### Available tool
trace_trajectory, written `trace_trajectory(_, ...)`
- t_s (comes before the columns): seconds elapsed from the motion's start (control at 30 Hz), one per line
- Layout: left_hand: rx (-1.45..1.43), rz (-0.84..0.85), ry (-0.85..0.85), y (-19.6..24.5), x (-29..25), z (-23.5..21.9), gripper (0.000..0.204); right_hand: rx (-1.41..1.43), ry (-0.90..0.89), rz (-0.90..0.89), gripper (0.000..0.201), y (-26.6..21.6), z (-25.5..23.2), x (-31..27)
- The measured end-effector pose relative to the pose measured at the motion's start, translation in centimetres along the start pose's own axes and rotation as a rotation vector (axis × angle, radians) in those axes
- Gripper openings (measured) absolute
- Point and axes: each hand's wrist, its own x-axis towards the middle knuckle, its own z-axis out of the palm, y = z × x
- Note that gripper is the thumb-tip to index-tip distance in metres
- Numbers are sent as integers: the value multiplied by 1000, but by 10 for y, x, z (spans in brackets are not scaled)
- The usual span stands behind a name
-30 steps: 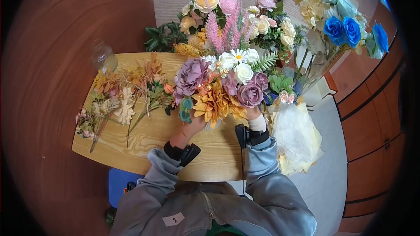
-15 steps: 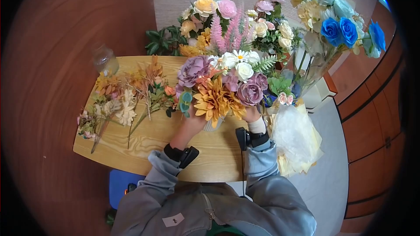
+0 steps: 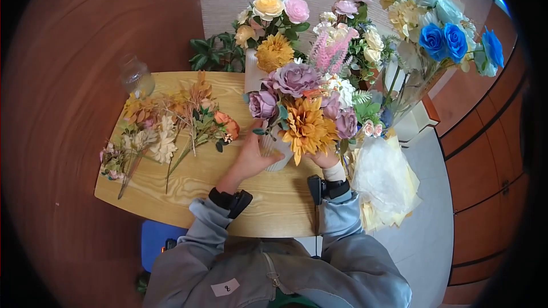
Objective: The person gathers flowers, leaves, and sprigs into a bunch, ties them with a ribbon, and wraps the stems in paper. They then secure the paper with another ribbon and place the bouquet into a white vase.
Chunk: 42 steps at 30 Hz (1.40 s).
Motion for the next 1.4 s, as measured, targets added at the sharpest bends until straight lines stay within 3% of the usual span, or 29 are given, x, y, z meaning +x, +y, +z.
trace_trajectory(0.07,38,0,12,26,-2,-3,87,-145,89,-197,56,-5,-3,-1)
trace_trajectory(0.17,4,52,23,33,4,0,75,-32,158,-172,54,-2,2,2)
trace_trajectory(0.2,-68,102,24,31,5,1,67,-40,223,-279,49,2,5,5)
trace_trajectory(0.23,-69,100,26,35,4,1,67,-40,220,-278,49,-2,5,6)
trace_trajectory(0.3,7,2,43,45,0,-2,71,72,238,-105,42,-13,4,7)
trace_trajectory(0.33,6,1,45,42,0,-2,71,80,279,-125,33,-21,2,9)
trace_trajectory(0.47,467,414,213,24,2,0,31,215,311,-122,29,-67,-2,24)
trace_trajectory(0.57,407,383,240,37,5,-2,27,278,321,-28,21,-96,-3,30)
trace_trajectory(0.63,398,390,244,45,5,-3,27,296,360,-58,21,-95,-1,31)
trace_trajectory(0.7,441,535,353,44,8,-3,29,283,341,19,25,-102,-5,34)
trace_trajectory(0.73,607,601,381,41,10,-3,29,285,346,22,25,-104,-5,35)
trace_trajectory(0.83,589,526,322,38,13,-6,26,221,335,40,27,-108,-4,37)
trace_trajectory(0.97,648,569,374,38,15,-7,21,168,322,-40,25,-107,-5,39)
trace_trajectory(1.07,671,539,374,33,13,-6,21,199,292,64,24,-106,-6,40)
trace_trajectory(1.17,745,588,385,32,11,-5,22,111,267,15,25,-93,-4,40)
trace_trajectory(1.23,764,626,400,30,8,-4,23,3,306,-157,26,-87,-2,39)
trace_trajectory(1.3,390,369,290,29,4,-3,24,-26,319,-197,27,-78,-1,38)
trace_trajectory(1.4,282,314,207,28,3,-3,26,-104,316,-190,29,-72,-1,35)
